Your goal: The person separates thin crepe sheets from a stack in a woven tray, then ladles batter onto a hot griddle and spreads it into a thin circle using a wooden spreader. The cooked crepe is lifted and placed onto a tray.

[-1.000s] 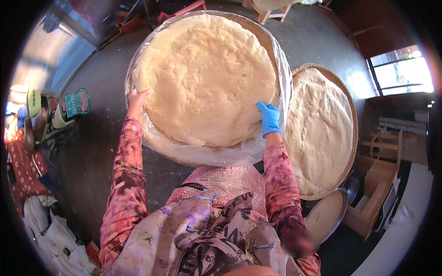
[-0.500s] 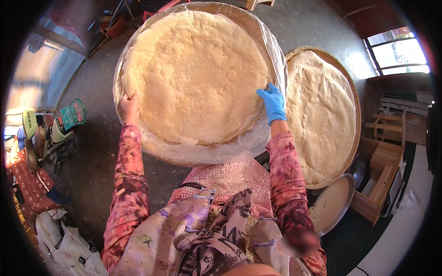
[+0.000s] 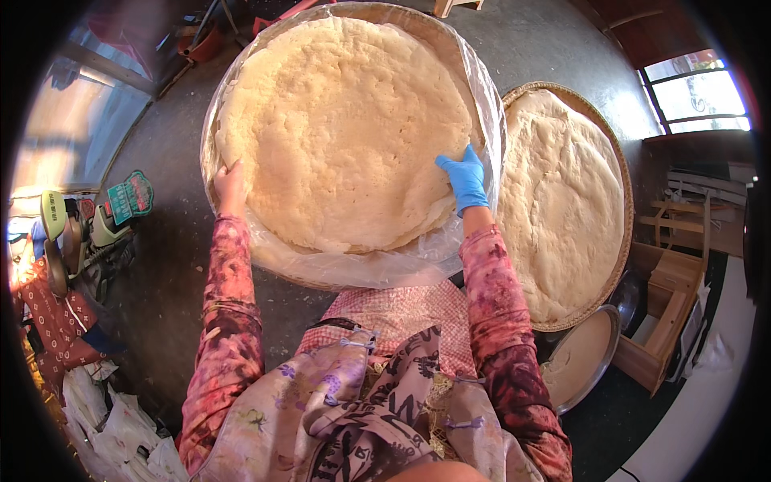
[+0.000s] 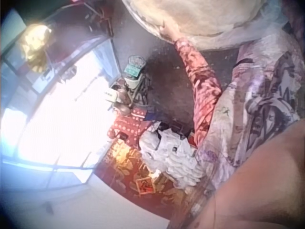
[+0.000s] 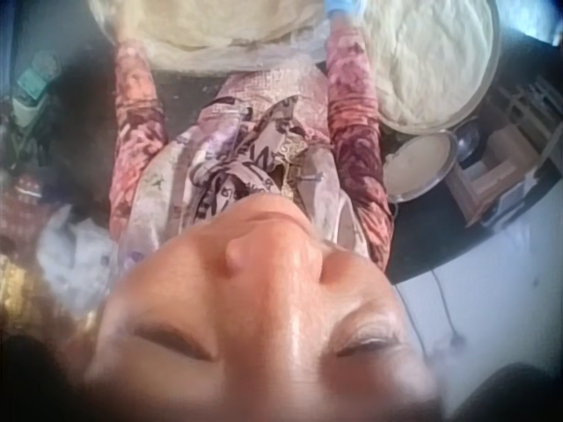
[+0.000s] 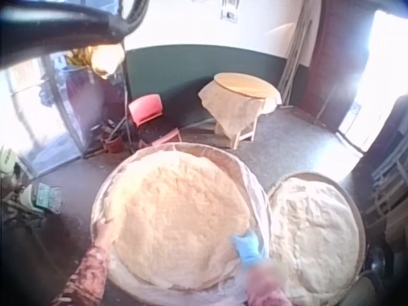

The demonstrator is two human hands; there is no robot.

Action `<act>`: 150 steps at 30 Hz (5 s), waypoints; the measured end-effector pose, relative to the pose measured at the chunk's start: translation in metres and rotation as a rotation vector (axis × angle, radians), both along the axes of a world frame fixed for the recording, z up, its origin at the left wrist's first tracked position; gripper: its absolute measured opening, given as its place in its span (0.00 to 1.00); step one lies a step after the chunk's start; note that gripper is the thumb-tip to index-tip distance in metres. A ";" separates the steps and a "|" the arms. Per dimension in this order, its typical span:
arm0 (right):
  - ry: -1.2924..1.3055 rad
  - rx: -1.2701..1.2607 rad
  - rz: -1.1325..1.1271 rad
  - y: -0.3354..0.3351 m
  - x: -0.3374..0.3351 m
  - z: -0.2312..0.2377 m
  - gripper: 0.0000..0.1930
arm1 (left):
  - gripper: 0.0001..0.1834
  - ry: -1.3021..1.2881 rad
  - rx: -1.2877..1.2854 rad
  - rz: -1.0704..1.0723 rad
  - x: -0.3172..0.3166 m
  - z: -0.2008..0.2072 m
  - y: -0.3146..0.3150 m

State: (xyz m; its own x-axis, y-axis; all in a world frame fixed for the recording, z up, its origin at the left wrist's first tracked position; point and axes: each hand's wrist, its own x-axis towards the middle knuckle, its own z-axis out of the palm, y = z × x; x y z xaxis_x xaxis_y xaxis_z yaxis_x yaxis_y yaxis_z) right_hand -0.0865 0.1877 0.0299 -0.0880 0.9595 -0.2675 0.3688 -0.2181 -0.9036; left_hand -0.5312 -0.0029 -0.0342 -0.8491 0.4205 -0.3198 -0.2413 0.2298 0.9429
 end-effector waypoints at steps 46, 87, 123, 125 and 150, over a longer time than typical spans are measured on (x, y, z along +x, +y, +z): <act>-0.453 0.664 0.145 0.008 0.029 0.052 0.32 | 0.37 0.401 -0.398 0.023 0.054 0.057 0.038; 1.576 -0.013 -1.350 -0.206 0.453 -0.017 0.25 | 0.11 -0.371 0.391 -1.511 0.741 0.193 0.337; 0.421 -0.212 -0.085 -0.035 0.032 -0.010 0.16 | 0.09 -0.265 -0.046 -0.234 0.016 0.006 -0.024; 0.296 -0.150 -0.067 -0.036 0.027 -0.009 0.16 | 0.07 -0.074 -0.107 -0.142 0.015 0.006 -0.021; -0.303 0.134 -0.609 0.007 0.546 -0.081 0.38 | 0.13 -0.266 -0.173 -1.493 0.506 0.107 -0.010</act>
